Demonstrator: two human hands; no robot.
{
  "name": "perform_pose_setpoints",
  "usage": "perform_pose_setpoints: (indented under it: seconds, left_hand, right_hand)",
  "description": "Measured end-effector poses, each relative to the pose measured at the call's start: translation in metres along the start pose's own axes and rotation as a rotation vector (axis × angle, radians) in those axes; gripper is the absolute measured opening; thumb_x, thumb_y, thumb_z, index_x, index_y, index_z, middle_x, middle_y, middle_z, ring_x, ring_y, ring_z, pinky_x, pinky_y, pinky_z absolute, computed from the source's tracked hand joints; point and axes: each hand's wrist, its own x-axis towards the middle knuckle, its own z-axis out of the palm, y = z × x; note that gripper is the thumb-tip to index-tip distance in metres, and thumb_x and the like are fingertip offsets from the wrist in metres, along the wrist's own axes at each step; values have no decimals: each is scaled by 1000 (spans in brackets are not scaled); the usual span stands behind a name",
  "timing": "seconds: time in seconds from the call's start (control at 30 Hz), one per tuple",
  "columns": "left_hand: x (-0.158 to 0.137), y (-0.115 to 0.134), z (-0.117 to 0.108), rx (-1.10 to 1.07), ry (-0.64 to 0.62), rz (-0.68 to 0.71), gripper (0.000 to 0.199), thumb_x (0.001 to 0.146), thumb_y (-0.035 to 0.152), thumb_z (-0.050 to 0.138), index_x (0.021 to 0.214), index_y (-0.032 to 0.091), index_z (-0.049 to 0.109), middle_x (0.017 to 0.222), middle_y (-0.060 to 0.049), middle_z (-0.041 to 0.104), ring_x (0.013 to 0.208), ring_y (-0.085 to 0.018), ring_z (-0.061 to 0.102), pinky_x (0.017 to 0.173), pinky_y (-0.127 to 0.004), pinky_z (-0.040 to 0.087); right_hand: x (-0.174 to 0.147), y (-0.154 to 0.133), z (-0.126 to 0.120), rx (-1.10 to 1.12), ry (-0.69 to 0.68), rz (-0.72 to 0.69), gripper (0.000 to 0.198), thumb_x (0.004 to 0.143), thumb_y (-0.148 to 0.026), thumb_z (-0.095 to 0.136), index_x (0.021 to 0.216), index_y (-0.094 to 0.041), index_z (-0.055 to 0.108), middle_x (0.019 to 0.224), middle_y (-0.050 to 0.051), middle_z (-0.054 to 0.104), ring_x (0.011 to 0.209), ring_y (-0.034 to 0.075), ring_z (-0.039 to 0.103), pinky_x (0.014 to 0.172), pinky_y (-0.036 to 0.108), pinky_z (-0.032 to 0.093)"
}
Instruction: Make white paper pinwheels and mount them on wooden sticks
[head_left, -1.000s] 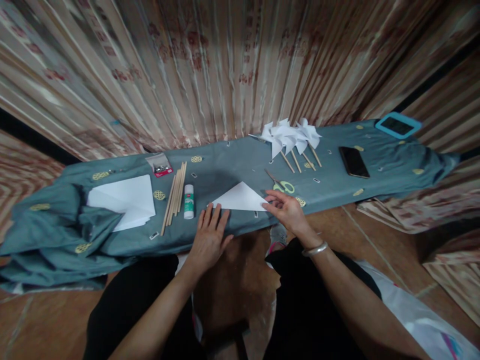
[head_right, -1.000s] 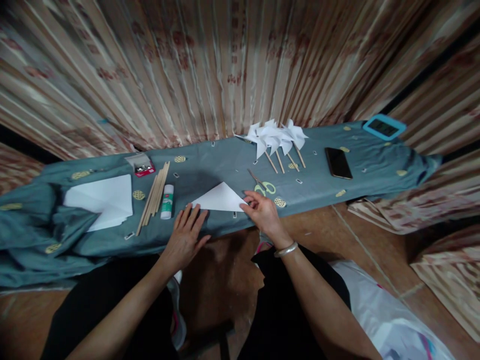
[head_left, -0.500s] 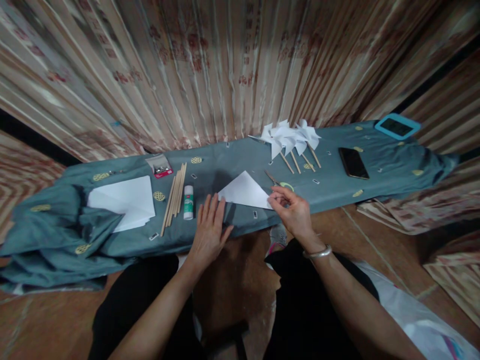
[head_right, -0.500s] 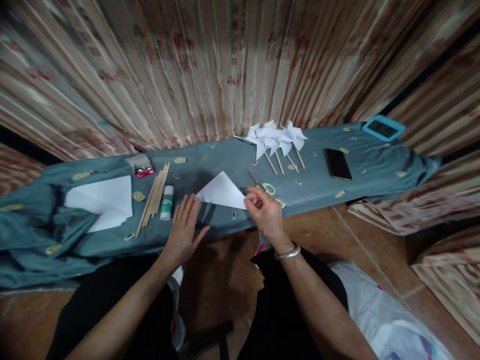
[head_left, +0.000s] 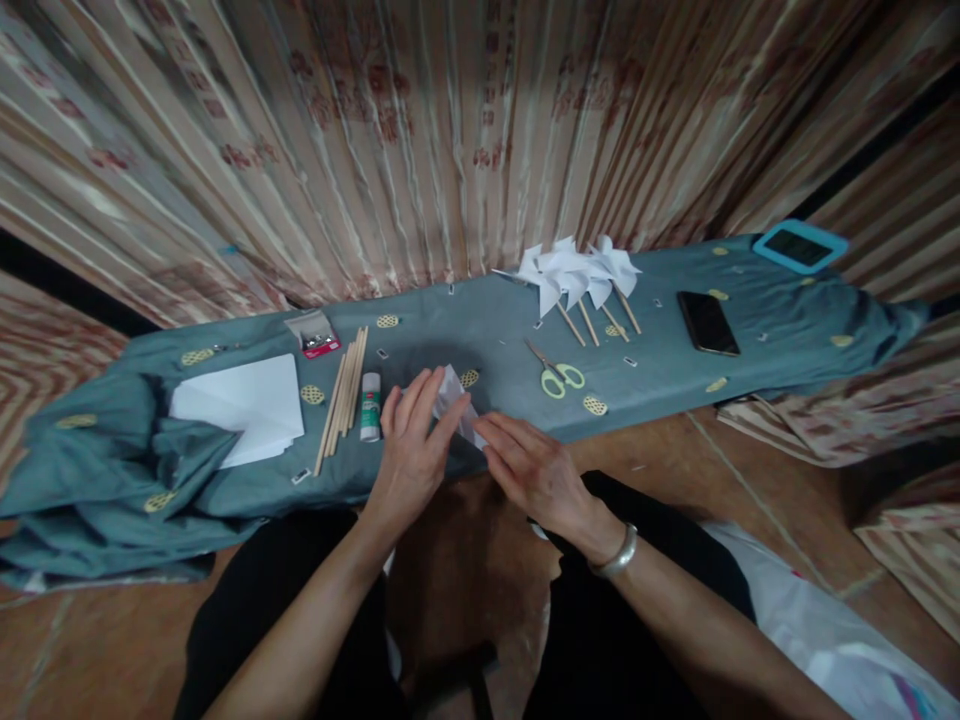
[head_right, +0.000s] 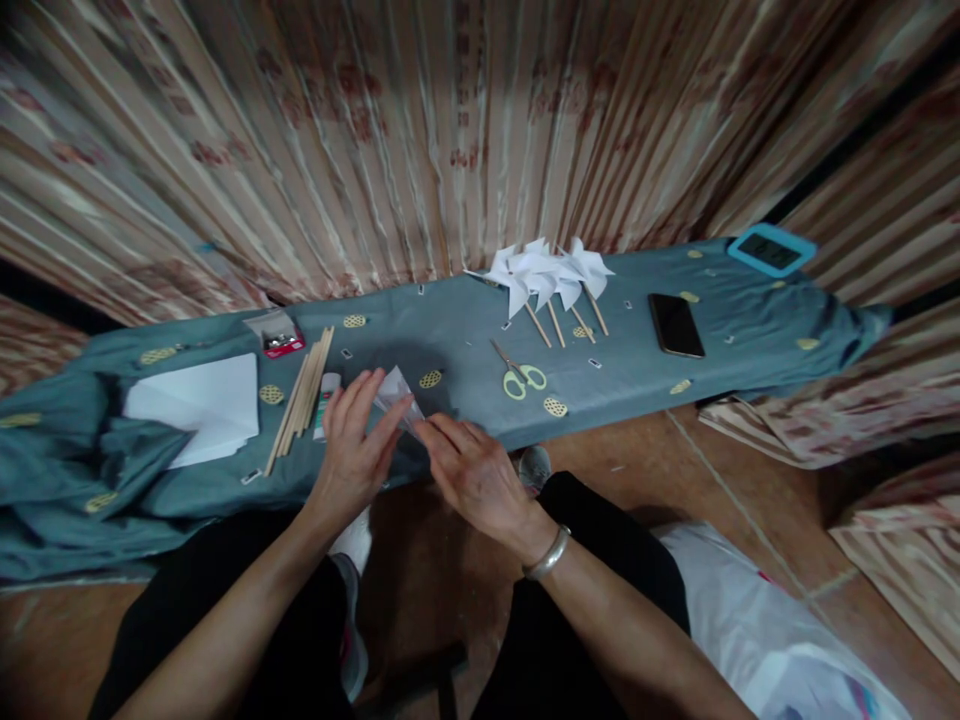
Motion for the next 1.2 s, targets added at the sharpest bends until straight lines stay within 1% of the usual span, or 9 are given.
perform_pose_setpoints:
  seconds: [0.2, 0.5, 0.63, 0.73, 0.83, 0.93, 1.0, 1.07, 1.2]
  left_hand:
    - [2, -3, -7, -19, -82, -49, 38, 92, 10, 44, 125, 24, 55, 121, -9, 63, 122, -23, 51, 112, -52, 27]
    - [2, -10, -1, -25, -71, -19, 26, 93, 13, 47, 108, 21, 66, 96, -7, 65, 93, -21, 58, 94, -44, 43]
    - [5, -17, -4, -57, -39, -38, 19, 92, 16, 51, 94, 19, 69, 92, -6, 66, 86, -20, 59, 81, -37, 48]
    - [7, -24, -7, -187, 33, -158, 18, 91, 17, 52, 93, 18, 70, 96, -6, 66, 90, -18, 62, 81, -33, 52]
    - [9, -30, -13, -296, 98, -310, 16, 89, 19, 55, 92, 19, 71, 100, -4, 67, 93, -16, 64, 86, -32, 53]
    - [12, -31, -17, -340, 106, -383, 17, 88, 22, 56, 91, 19, 72, 99, -4, 68, 92, -16, 65, 88, -32, 53]
    - [13, -29, -20, -343, 106, -380, 17, 88, 22, 56, 90, 19, 72, 98, -4, 68, 91, -16, 65, 88, -32, 53]
    - [15, -28, -22, -331, 102, -361, 18, 88, 22, 55, 90, 20, 72, 98, -3, 68, 92, -16, 65, 88, -32, 53]
    - [15, -27, -27, -253, 110, -264, 18, 90, 20, 52, 93, 21, 70, 102, -4, 67, 95, -16, 64, 88, -34, 52]
  right_hand:
    - [0, 1, 4, 83, -2, 115, 37, 95, -18, 44, 129, -20, 58, 126, 11, 65, 115, 20, 62, 100, 37, 53]
    - [9, 22, 8, 45, -38, 169, 38, 93, -11, 39, 125, -14, 60, 123, 14, 66, 116, 23, 60, 102, 41, 49]
    - [9, 40, 8, -10, -199, 174, 54, 83, 0, 37, 136, -7, 49, 137, 21, 53, 130, 28, 49, 108, 48, 42]
    - [5, 46, 5, 3, -279, 179, 70, 77, 1, 45, 145, -11, 37, 151, 22, 35, 143, 31, 31, 113, 52, 34]
    - [2, 40, 2, 59, -308, 205, 80, 77, -10, 59, 150, -22, 28, 158, 18, 21, 147, 33, 18, 112, 56, 32]
    - [5, 29, 4, 63, -277, 158, 80, 79, -23, 68, 149, -23, 30, 159, 19, 16, 148, 35, 14, 110, 58, 32]
    - [9, 23, 7, 23, -215, 84, 62, 84, -22, 63, 143, -22, 41, 157, 19, 22, 148, 34, 15, 108, 58, 33]
    - [13, 22, 8, -28, -129, 16, 40, 90, -15, 51, 129, -22, 55, 151, 16, 38, 145, 30, 25, 107, 54, 36]
    - [18, 30, 0, -173, 64, -20, 34, 94, -9, 40, 114, -21, 64, 131, 11, 61, 130, 25, 47, 103, 48, 40]
